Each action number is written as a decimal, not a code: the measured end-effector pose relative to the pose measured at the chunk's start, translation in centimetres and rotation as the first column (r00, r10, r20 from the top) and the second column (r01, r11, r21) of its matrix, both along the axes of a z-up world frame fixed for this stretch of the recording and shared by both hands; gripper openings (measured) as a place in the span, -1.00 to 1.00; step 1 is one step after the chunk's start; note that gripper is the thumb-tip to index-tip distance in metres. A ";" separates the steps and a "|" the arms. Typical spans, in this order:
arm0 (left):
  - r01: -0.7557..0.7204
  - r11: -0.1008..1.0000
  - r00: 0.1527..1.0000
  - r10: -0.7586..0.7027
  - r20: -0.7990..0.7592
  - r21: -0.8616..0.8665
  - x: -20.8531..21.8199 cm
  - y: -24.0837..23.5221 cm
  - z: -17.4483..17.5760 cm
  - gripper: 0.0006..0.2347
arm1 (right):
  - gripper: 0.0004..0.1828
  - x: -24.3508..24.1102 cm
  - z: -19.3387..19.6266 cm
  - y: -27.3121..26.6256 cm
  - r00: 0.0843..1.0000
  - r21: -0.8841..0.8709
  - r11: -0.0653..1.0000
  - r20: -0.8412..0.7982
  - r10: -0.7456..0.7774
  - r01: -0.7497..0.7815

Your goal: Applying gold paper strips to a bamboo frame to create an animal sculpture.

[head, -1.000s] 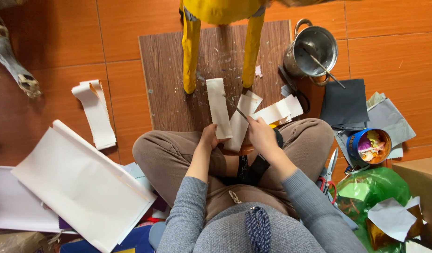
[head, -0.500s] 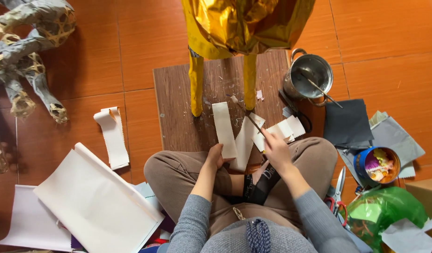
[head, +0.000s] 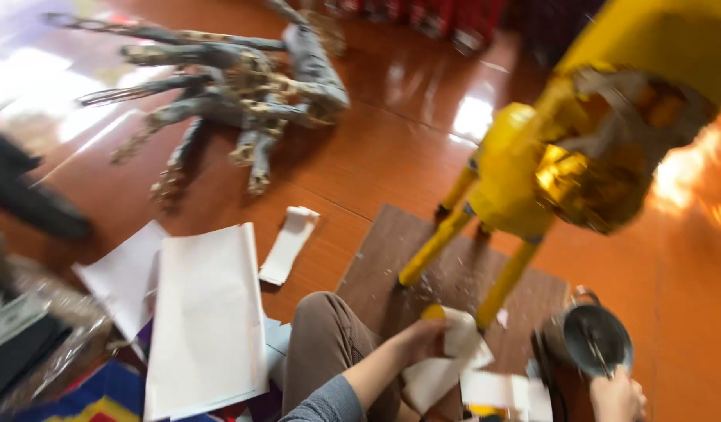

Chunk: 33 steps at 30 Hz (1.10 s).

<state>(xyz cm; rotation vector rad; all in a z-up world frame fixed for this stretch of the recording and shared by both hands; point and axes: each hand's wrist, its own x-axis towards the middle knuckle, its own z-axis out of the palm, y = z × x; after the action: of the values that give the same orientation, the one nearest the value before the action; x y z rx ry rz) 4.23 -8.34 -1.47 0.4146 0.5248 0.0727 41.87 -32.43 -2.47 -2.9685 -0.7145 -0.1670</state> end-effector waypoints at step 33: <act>-0.511 -0.123 0.826 0.203 0.525 0.851 -9.3 10.3 33.0 -0.92 | -0.93 -16.2 38.9 11.0 0.638 0.915 0.050 0.240 0.732 -0.401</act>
<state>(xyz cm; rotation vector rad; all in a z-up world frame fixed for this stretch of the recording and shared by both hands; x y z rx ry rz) -5.04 1.92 31.55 1.7392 0.2298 1.1724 25.71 -21.40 36.45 -1.3263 -1.1815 -0.0236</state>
